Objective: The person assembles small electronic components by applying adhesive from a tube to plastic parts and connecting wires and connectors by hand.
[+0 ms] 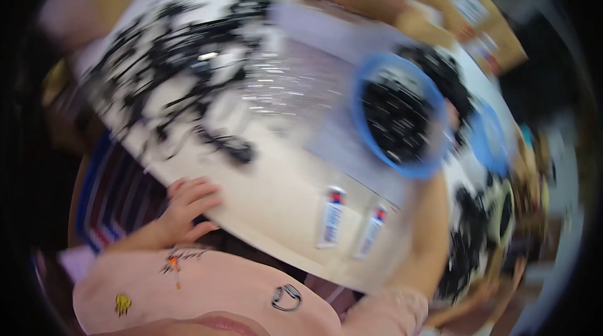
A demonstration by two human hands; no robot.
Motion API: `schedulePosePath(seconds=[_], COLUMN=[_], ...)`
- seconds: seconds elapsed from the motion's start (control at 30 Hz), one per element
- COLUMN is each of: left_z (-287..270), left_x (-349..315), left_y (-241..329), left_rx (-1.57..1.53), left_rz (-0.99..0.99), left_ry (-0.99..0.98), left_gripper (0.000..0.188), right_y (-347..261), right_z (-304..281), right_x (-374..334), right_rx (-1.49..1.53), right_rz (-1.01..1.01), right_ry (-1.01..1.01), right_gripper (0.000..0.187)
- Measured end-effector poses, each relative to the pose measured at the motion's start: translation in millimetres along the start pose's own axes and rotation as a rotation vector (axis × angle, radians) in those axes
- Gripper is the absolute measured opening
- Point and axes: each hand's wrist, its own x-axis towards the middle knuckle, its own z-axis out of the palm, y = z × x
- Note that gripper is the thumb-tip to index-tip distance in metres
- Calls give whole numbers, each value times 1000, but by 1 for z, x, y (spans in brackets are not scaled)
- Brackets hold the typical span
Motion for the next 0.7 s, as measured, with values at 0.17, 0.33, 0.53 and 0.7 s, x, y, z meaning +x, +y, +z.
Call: schedulePosePath(seconds=[0.17, 0.33, 0.53, 0.7], left_z=[-58, -165, -229, -209], left_x=[5, 22, 15, 72], left_y=[-31, -162, -298, -258], left_rx=[127, 339, 519, 464], left_rz=[328, -168, -671, -338], left_ry=[408, 820, 964, 710], left_gripper=[32, 28, 31, 26], right_y=[81, 13, -70, -145], right_z=[-31, -159, -259, -317], right_x=[-33, -60, -157, -242], right_rx=[-24, 574, 628, 789], right_rz=[-112, -23, -353, -777], right_ry=[92, 210, 61, -18], right_gripper=[53, 36, 23, 18])
